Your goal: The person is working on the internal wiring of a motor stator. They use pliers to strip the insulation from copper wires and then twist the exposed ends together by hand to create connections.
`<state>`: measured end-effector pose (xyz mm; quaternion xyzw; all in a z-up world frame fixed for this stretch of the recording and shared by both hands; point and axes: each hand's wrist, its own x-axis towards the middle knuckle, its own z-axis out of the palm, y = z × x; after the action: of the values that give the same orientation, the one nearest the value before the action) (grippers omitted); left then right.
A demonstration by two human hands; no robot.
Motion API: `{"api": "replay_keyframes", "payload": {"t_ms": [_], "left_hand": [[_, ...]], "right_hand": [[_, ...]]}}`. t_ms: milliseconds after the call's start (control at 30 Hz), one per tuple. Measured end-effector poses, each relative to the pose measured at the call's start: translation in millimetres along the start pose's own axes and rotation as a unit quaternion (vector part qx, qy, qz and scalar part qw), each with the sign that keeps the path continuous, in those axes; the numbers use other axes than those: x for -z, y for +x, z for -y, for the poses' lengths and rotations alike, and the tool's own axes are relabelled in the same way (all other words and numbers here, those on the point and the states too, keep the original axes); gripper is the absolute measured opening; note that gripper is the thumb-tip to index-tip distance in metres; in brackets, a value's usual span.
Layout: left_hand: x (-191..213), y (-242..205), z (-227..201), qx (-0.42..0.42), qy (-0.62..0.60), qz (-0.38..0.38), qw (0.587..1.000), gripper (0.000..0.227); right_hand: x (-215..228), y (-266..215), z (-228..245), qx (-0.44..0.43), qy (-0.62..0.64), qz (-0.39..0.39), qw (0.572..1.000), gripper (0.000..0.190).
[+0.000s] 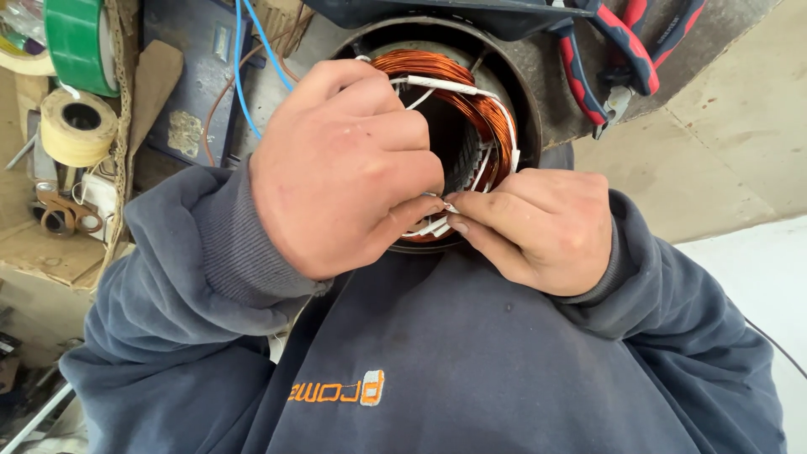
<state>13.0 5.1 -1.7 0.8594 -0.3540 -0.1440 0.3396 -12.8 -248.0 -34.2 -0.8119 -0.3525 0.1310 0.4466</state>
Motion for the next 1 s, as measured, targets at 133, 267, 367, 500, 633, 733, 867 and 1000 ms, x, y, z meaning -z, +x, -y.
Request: {"api": "replay_keyframes", "payload": {"t_ms": [133,267,367,500,633,733,867,1000], "left_hand": [[-1,0,-1,0.002,0.002,-0.001,1.000,0.019],[-1,-1,-1,0.003,-0.011,-0.002,1.000,0.018],[-2,-2,-1,0.003,-0.019,-0.005,1.000,0.017],[-1,-4,-1,0.001,-0.033,-0.011,0.999,0.013],[-2,-4,-1,0.006,-0.017,-0.005,1.000,0.016],[-2,-5,-1,0.005,-0.014,-0.009,1.000,0.017],[-1,-4,-1,0.002,-0.022,-0.005,1.000,0.016],[0,-4,-3,0.006,-0.041,0.000,0.999,0.014]], "right_hand": [[0,0,0,0.001,-0.009,0.007,1.000,0.019],[0,-1,2,-0.006,-0.022,0.008,1.000,0.019],[4,0,5,-0.017,-0.044,0.013,0.999,0.019],[7,2,11,-0.037,-0.075,0.025,0.996,0.020],[3,3,7,-0.038,-0.048,0.017,0.998,0.027],[0,-2,4,-0.033,-0.045,0.010,0.998,0.017],[3,3,7,-0.054,-0.026,0.015,0.998,0.020],[2,3,3,-0.030,0.029,-0.022,0.999,0.021]]}}
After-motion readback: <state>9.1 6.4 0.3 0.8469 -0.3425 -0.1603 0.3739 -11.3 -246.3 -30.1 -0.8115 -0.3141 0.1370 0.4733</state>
